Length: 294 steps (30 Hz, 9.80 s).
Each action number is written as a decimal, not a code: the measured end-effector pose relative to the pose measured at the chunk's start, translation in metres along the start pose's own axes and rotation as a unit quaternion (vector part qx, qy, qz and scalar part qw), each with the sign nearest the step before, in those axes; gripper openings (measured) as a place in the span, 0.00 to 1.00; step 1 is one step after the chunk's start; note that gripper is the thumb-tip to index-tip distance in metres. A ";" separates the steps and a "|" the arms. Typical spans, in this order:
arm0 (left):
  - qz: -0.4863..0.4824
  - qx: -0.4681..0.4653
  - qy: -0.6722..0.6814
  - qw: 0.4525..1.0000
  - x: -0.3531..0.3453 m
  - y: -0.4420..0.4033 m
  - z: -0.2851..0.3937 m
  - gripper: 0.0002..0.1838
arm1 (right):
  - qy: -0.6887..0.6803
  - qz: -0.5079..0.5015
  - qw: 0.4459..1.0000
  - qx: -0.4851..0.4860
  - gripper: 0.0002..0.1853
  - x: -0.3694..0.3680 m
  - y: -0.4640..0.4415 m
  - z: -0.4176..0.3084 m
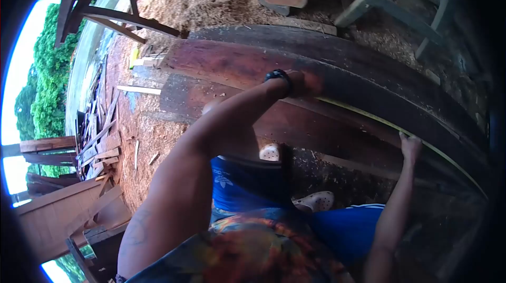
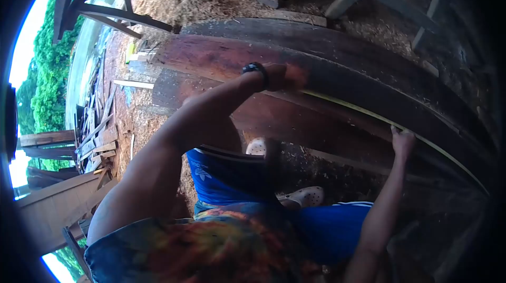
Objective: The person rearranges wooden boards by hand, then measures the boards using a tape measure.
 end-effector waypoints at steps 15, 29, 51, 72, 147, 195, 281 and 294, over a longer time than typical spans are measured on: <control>0.037 0.115 -0.030 0.992 -0.001 0.037 -0.039 0.12 | 0.023 -0.070 0.993 -0.091 0.29 -0.004 -0.003 -0.005; -0.006 0.091 -0.115 0.989 0.032 0.032 -0.010 0.10 | -0.049 -0.100 0.968 -0.224 0.23 0.027 0.012 -0.020; 0.116 0.147 0.044 0.981 0.050 0.026 -0.036 0.24 | 0.016 -0.097 0.987 -0.130 0.22 0.015 0.010 -0.017; 0.110 0.149 0.063 0.981 0.056 0.027 -0.032 0.19 | 0.004 -0.082 0.985 -0.151 0.22 0.010 0.014 -0.013; -0.063 -0.013 0.590 0.805 -0.086 -0.007 0.101 0.16 | -0.469 -0.367 0.791 0.140 0.54 -0.030 0.126 -0.164; 0.428 0.526 0.554 0.483 -0.154 0.272 -0.393 0.13 | -0.150 -0.389 0.883 0.218 0.22 0.067 0.039 -0.038; -0.179 -0.072 -0.028 0.981 -0.068 0.008 0.111 0.22 | -0.120 -0.077 0.985 0.101 0.20 0.055 -0.007 0.059; -0.182 -0.071 -0.015 0.981 -0.075 0.006 0.100 0.23 | -0.110 -0.067 0.987 0.098 0.20 0.059 -0.008 0.056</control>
Point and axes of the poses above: each hand's wrist, its own y-axis away from the middle knuckle, its own x-axis out of the back of the hand, z = x × y, the point moved 4 cm from there along -y, towards the middle knuckle, and after that the axes turned 5 degrees about -z, right-handed, at the moved point
